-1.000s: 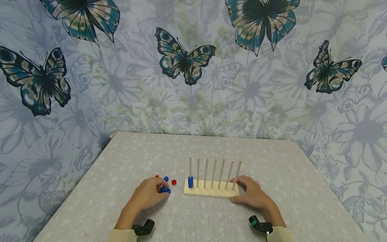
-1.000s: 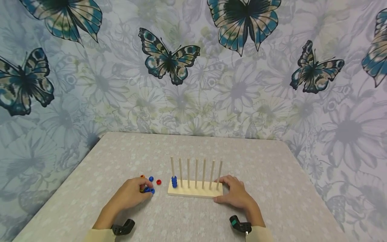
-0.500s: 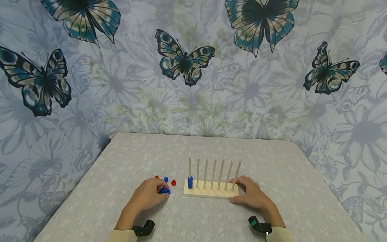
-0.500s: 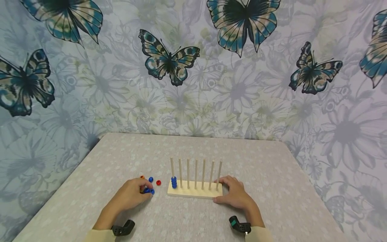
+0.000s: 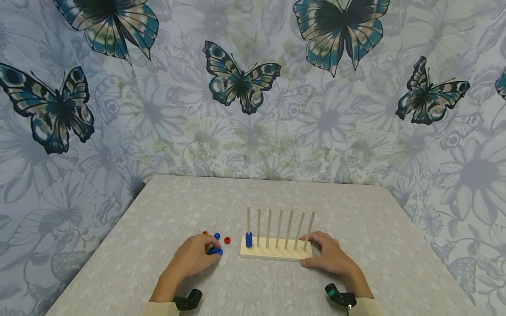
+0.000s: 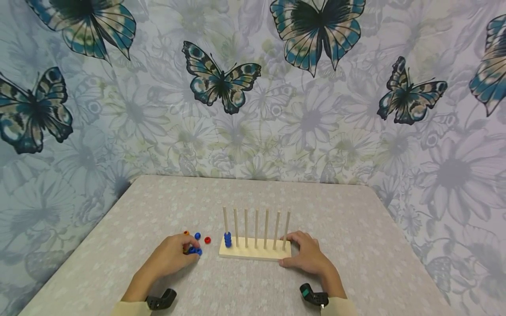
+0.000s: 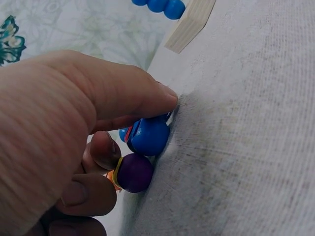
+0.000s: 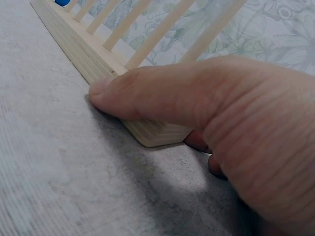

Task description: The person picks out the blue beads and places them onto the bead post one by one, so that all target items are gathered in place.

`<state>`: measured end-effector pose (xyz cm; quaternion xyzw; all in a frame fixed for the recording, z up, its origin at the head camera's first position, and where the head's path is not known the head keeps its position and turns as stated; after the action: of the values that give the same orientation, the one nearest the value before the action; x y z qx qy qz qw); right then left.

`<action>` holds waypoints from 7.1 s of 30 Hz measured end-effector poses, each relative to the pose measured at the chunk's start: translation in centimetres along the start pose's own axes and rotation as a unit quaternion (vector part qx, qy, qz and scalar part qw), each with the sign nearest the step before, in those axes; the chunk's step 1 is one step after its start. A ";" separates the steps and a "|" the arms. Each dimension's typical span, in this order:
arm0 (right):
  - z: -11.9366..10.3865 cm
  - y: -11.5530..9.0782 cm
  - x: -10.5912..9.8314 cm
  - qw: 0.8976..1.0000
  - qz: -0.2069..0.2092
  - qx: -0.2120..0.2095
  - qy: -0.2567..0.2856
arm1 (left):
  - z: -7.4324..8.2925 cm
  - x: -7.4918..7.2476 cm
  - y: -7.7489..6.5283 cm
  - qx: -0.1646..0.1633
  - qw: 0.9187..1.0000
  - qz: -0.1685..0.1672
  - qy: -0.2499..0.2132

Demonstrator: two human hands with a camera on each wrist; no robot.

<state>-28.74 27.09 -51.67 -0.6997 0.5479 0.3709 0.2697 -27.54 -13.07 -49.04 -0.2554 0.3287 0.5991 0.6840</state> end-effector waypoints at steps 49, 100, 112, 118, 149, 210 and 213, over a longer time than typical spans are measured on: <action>0.0 -0.1 0.0 1.000 0.003 -0.005 0.014 | 1.9 -1.5 -0.3 0.078 0.986 0.142 -0.032; 0.4 0.0 0.2 1.000 0.003 -0.004 0.016 | 9.7 -6.3 1.2 0.263 0.909 0.301 -0.116; 0.6 0.2 0.2 1.000 0.001 -0.003 0.023 | 11.6 -7.0 1.8 0.279 0.899 0.295 -0.163; 0.5 0.3 0.3 1.000 -0.003 -0.009 0.021 | 12.2 -7.1 1.9 0.283 0.897 0.278 -0.195; 0.2 -0.2 0.2 1.000 -0.008 -0.003 0.025 | 12.4 -5.1 2.4 0.236 0.944 0.171 -0.153; 0.2 -0.1 0.1 1.000 -0.010 0.000 0.027 | 12.3 -4.2 2.8 0.191 0.973 0.087 -0.101; 0.4 -0.1 0.2 0.999 -0.010 0.008 0.030 | 12.3 -4.2 2.8 0.188 0.973 0.087 -0.103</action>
<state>-28.73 27.30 -52.02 -0.7137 0.5515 0.3428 0.2626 -28.84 -6.29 -37.71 -0.0296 0.3843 0.6068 0.6952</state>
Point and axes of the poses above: each hand's wrist, its own y-axis towards the middle knuckle, its own x-axis out of the palm, z = x × y, the point moved 3 cm from there along y, towards the middle knuckle, and after that the axes turned 7 degrees about -y, right-handed, at the moved point
